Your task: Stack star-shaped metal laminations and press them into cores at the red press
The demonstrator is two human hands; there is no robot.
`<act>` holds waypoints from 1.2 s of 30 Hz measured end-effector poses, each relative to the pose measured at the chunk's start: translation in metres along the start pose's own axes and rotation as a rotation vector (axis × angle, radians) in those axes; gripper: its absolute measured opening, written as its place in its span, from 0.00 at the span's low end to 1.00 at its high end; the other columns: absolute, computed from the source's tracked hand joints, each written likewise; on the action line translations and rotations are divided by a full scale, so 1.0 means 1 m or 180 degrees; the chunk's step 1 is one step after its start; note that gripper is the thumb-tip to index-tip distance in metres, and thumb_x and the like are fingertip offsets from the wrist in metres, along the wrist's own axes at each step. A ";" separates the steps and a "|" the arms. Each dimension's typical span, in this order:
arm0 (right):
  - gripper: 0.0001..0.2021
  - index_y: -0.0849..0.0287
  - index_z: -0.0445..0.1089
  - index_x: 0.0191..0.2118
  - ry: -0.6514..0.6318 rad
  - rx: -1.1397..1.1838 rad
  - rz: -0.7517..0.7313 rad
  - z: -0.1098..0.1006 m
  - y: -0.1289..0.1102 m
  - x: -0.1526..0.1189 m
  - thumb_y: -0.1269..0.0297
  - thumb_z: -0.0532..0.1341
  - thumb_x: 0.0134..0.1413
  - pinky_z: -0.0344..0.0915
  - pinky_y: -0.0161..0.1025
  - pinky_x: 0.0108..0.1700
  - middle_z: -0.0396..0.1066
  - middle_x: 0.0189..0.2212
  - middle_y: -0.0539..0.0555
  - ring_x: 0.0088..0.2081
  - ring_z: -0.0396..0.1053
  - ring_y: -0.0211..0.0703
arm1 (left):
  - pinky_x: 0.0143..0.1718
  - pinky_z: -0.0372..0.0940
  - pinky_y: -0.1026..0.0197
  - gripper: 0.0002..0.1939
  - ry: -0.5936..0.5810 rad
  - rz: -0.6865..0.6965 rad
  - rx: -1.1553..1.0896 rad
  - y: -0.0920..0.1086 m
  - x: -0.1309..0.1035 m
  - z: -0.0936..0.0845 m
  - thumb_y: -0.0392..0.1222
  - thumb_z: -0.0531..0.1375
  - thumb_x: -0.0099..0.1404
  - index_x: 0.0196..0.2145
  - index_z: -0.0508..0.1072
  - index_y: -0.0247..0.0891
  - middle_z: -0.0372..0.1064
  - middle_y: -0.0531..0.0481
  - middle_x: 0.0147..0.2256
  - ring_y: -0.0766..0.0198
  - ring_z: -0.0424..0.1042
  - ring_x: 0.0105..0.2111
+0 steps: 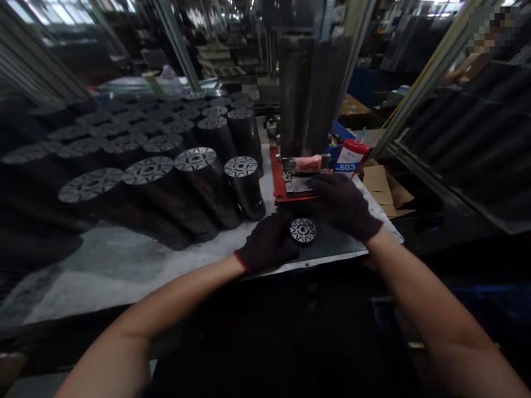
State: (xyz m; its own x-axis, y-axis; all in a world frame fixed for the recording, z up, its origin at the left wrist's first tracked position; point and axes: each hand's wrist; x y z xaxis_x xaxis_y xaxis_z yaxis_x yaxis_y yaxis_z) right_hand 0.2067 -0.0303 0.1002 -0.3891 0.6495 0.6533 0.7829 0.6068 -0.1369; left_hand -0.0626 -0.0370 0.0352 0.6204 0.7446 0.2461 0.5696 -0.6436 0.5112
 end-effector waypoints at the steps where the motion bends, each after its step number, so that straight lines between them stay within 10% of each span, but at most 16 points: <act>1: 0.18 0.57 0.83 0.61 -0.0372 -0.0168 -0.0112 0.001 0.017 0.011 0.59 0.68 0.72 0.74 0.64 0.63 0.83 0.62 0.66 0.61 0.79 0.67 | 0.70 0.75 0.38 0.51 -0.0105 -0.0023 -0.0145 0.003 0.010 0.005 0.50 0.83 0.59 0.76 0.71 0.42 0.72 0.38 0.72 0.39 0.76 0.69; 5: 0.22 0.60 0.82 0.64 -0.1096 -0.0420 -0.0517 0.013 0.054 0.036 0.54 0.62 0.77 0.68 0.64 0.66 0.79 0.67 0.68 0.66 0.73 0.69 | 0.75 0.69 0.39 0.53 -0.0217 0.0003 -0.0370 0.014 0.033 0.016 0.52 0.83 0.61 0.77 0.69 0.41 0.72 0.38 0.73 0.38 0.73 0.72; 12: 0.18 0.56 0.84 0.59 -0.0987 -0.0320 -0.0240 0.014 0.054 0.033 0.52 0.65 0.74 0.67 0.65 0.66 0.81 0.61 0.65 0.64 0.73 0.68 | 0.75 0.67 0.40 0.51 -0.0360 0.0021 -0.0399 0.004 0.033 0.026 0.57 0.81 0.62 0.77 0.71 0.41 0.71 0.38 0.73 0.37 0.72 0.71; 17: 0.19 0.54 0.85 0.41 0.0123 0.0853 0.1689 0.010 0.000 -0.022 0.50 0.61 0.77 0.74 0.50 0.51 0.83 0.37 0.55 0.43 0.79 0.52 | 0.69 0.70 0.41 0.56 -0.0531 -0.0243 -0.0274 0.007 0.042 0.028 0.63 0.84 0.54 0.74 0.74 0.41 0.75 0.37 0.69 0.37 0.75 0.67; 22: 0.21 0.55 0.80 0.29 -0.0123 0.1646 0.3069 0.035 -0.029 -0.074 0.46 0.62 0.67 0.71 0.43 0.41 0.81 0.29 0.52 0.35 0.78 0.48 | 0.51 0.70 0.48 0.19 -0.0788 -0.0332 -0.0189 0.023 0.054 0.021 0.55 0.73 0.68 0.50 0.84 0.42 0.84 0.42 0.49 0.45 0.82 0.49; 30: 0.23 0.55 0.84 0.31 -0.0130 0.1316 0.3072 0.049 -0.034 -0.074 0.45 0.62 0.68 0.73 0.45 0.42 0.85 0.32 0.54 0.40 0.82 0.53 | 0.46 0.69 0.48 0.24 -0.0541 -0.0296 -0.0310 0.016 0.054 0.029 0.60 0.72 0.66 0.54 0.85 0.45 0.84 0.42 0.50 0.44 0.82 0.47; 36: 0.16 0.53 0.88 0.50 -0.0291 0.0230 0.1223 0.015 -0.024 -0.056 0.52 0.65 0.75 0.77 0.53 0.54 0.87 0.45 0.60 0.48 0.83 0.57 | 0.56 0.75 0.45 0.28 -0.0564 -0.0246 -0.0716 0.008 0.049 0.029 0.58 0.75 0.63 0.59 0.84 0.50 0.84 0.47 0.57 0.44 0.83 0.55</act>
State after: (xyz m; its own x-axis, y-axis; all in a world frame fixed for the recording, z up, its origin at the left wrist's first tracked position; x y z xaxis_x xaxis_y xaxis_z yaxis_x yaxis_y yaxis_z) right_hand 0.2022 -0.0747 0.0559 -0.1187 0.8715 0.4758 0.8451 0.3403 -0.4124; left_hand -0.0126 -0.0105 0.0276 0.6755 0.7347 0.0619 0.4973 -0.5160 0.6975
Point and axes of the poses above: each hand's wrist, its own x-axis towards the middle knuckle, its own z-axis out of the palm, y = z × x
